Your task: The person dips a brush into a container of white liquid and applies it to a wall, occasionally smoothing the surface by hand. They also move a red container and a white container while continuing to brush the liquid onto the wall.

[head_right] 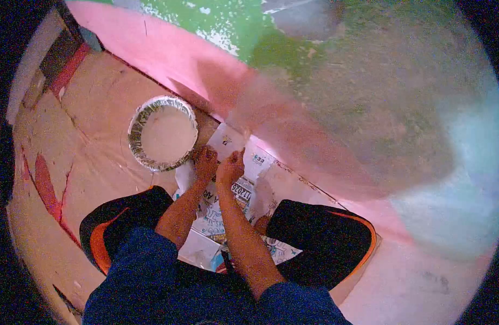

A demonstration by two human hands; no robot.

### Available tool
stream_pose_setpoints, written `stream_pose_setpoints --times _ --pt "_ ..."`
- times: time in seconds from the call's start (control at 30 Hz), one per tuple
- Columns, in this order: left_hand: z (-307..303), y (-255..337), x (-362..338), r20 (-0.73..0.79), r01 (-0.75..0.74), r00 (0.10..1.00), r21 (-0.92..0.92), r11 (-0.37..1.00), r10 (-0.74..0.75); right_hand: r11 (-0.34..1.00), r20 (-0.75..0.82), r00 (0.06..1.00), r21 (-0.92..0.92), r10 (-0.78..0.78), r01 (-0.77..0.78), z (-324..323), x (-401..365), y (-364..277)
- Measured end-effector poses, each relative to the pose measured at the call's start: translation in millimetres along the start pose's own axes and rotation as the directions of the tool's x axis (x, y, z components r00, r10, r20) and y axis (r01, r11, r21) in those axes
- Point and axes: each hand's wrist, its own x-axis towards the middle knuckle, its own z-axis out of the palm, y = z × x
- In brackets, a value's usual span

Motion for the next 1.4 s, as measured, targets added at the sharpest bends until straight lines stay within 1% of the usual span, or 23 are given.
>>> stream_pose_setpoints --times 0.03,0.07,0.13,0.2,0.23,0.3,0.33,0.37,0.43,0.47,0.53,0.6,0.63,0.7,0.73,0.83,0.97,1.1,1.17,1.23,1.3,1.37,1.4 --pt "4 -9 -1 0.003 0.014 1.000 0.008 1.000 -0.014 0.999 -0.020 1.000 0.040 0.013 -0.012 0 -5 7" --pt "10 -18 -3 0.023 -0.027 0.999 -0.018 0.999 0.027 0.985 -0.043 0.987 0.070 -0.157 0.160 -3 -9 15" --pt "6 -9 1 0.044 -0.066 0.997 -0.048 0.997 0.069 0.984 -0.037 0.985 0.048 -0.170 0.171 -3 -1 10" --pt "-6 12 2 0.191 0.261 0.952 -0.094 0.961 -0.240 0.993 -0.011 0.993 0.017 -0.115 0.115 8 14 20" --pt "-5 9 1 0.191 0.256 0.953 -0.089 0.963 -0.236 0.994 -0.012 0.994 0.023 -0.110 0.110 14 19 31" --pt "-7 5 -3 0.127 0.023 0.992 -0.139 0.990 -0.006 0.883 0.129 0.922 -0.362 0.364 -0.298 21 24 39" --pt "-7 6 -6 0.129 0.033 0.991 -0.137 0.990 -0.015 0.958 -0.015 0.978 -0.202 0.206 -0.205 19 16 40" --pt "-6 7 -6 0.155 0.142 0.981 -0.161 0.977 -0.117 0.957 -0.017 0.978 -0.205 0.208 -0.207 18 9 40" --pt "1 1 -3 0.179 0.252 0.959 -0.184 0.950 -0.220 0.970 -0.228 0.946 0.024 -0.231 0.242 15 2 30" --pt "8 -14 -6 0.189 0.116 0.977 -0.106 0.988 -0.094 0.971 -0.219 0.949 0.021 -0.229 0.239 16 5 35" --pt "12 -33 -20 0.230 -0.024 0.973 -0.012 1.000 0.027 0.955 0.008 0.991 -0.267 0.134 -0.127 18 10 48" --pt "19 -42 -19 0.349 -0.365 0.902 0.300 0.882 0.255 0.972 0.029 0.992 -0.204 0.122 -0.113 18 16 47" --pt "15 -36 -15 0.351 -0.366 0.901 0.305 0.879 0.253 0.984 0.046 0.994 -0.153 0.103 -0.095 17 16 37" --pt "11 -24 -17 0.455 0.249 0.867 -0.036 0.968 -0.205 0.968 0.100 0.992 -0.245 0.075 -0.049 8 9 25" --pt "15 -27 -23 0.456 0.259 0.864 -0.036 0.965 -0.215 0.944 0.218 0.976 -0.326 0.025 0.049 4 8 22" --pt "27 -46 -21 0.435 0.165 0.892 -0.064 0.984 -0.122 0.896 0.356 0.933 -0.397 -0.052 0.201 10 17 20" --pt "67 -89 -31 0.588 -0.005 0.807 0.089 0.996 -0.048 0.827 0.479 0.857 -0.393 -0.189 0.402 33 36 34" --pt "71 -95 -29 0.631 -0.081 0.776 0.148 0.986 -0.031 0.797 0.429 0.903 -0.546 0.002 0.258 49 44 23" --pt "69 -94 -24 0.677 -0.104 0.733 0.214 0.971 -0.071 0.996 0.154 0.987 -0.066 -0.044 0.055 36 24 5" --pt "67 -93 -22 0.713 -0.130 0.692 0.275 0.953 -0.112 0.993 0.140 0.987 -0.075 -0.084 0.095 19 -4 -4" --pt "58 -90 -21 0.652 -0.031 0.758 0.038 0.999 -0.002 0.989 0.118 0.986 -0.078 -0.114 0.124 16 -11 2" --pt "34 -61 -15 0.613 -0.103 0.786 0.015 0.995 0.072 0.887 0.355 0.932 -0.404 -0.074 0.224 29 5 18" --pt "25 -51 -12 0.568 -0.168 0.811 -0.007 0.986 0.142 0.891 0.345 0.936 -0.398 -0.073 0.216 33 17 13"
